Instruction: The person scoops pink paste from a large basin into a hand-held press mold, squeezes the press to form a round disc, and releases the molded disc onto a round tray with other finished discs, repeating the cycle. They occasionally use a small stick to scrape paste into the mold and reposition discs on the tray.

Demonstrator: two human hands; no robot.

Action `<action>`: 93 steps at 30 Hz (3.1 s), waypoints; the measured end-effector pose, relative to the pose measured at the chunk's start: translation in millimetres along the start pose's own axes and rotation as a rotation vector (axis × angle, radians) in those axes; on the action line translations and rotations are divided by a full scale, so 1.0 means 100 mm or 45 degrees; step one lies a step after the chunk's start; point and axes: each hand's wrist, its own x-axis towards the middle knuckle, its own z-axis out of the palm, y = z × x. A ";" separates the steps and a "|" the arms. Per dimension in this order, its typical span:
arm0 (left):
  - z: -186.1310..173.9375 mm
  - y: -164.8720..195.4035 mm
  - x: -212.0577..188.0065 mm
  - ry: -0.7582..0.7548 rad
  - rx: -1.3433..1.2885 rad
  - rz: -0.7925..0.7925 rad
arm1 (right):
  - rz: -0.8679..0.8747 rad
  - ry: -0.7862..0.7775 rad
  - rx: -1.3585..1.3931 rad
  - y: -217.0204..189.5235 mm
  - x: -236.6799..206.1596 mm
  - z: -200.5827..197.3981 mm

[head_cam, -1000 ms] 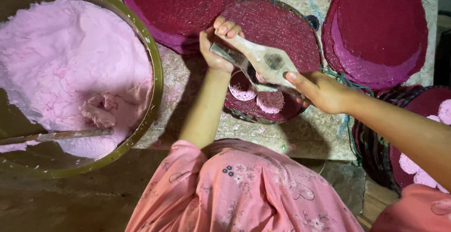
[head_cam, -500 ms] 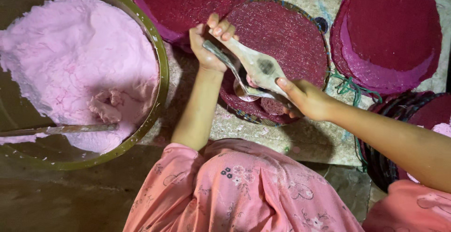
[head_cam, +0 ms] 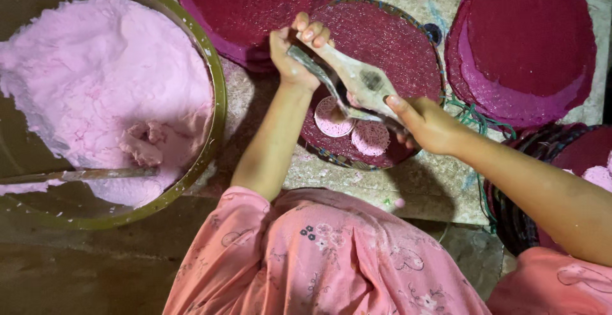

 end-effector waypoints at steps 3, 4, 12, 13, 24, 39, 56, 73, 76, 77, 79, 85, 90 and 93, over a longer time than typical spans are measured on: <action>0.05 -0.01 0.03 -0.086 0.029 0.017 | -0.179 0.112 -0.040 0.03 0.05 0.05; 0.07 0.04 0.05 -0.173 0.077 0.029 | -0.269 0.161 -0.027 0.04 0.06 0.08; 0.17 0.45 -0.42 0.054 1.552 -0.182 | -0.736 0.052 0.563 0.36 -0.20 0.19; 0.17 0.39 -0.52 -0.099 1.669 -0.202 | -0.889 0.023 0.646 0.41 -0.27 0.17; 0.18 -0.01 -1.02 -0.289 2.921 -0.870 | -0.883 0.210 1.320 0.70 -0.52 0.38; -0.04 0.26 -0.81 0.861 2.238 -0.555 | -0.856 0.409 1.544 0.99 -0.67 0.46; -0.10 -0.42 -1.61 -0.209 2.977 -0.093 | -0.800 0.289 1.574 1.03 -0.62 0.49; 0.15 -0.56 -0.16 0.260 -0.049 -0.061 | 0.136 -0.430 0.441 0.56 0.04 -0.43; 0.08 -0.48 -0.10 0.246 -0.067 0.065 | 0.055 -0.174 0.029 0.32 0.10 -0.45; 0.05 -0.43 -0.10 0.248 -0.065 0.082 | 0.029 -0.114 -0.056 0.25 0.13 -0.42; 0.04 -0.34 -0.09 0.243 -0.058 0.112 | -0.030 0.014 -0.221 0.16 0.18 -0.33; 0.03 -0.33 -0.23 0.365 -0.031 0.155 | -0.066 -0.024 -0.202 0.09 0.13 -0.20; 0.05 -0.57 -0.15 0.506 -0.148 0.124 | -0.034 0.110 -0.358 0.11 0.06 -0.35; 0.08 -0.58 -0.03 0.441 -0.154 0.119 | -0.116 0.257 -0.470 0.11 0.08 -0.36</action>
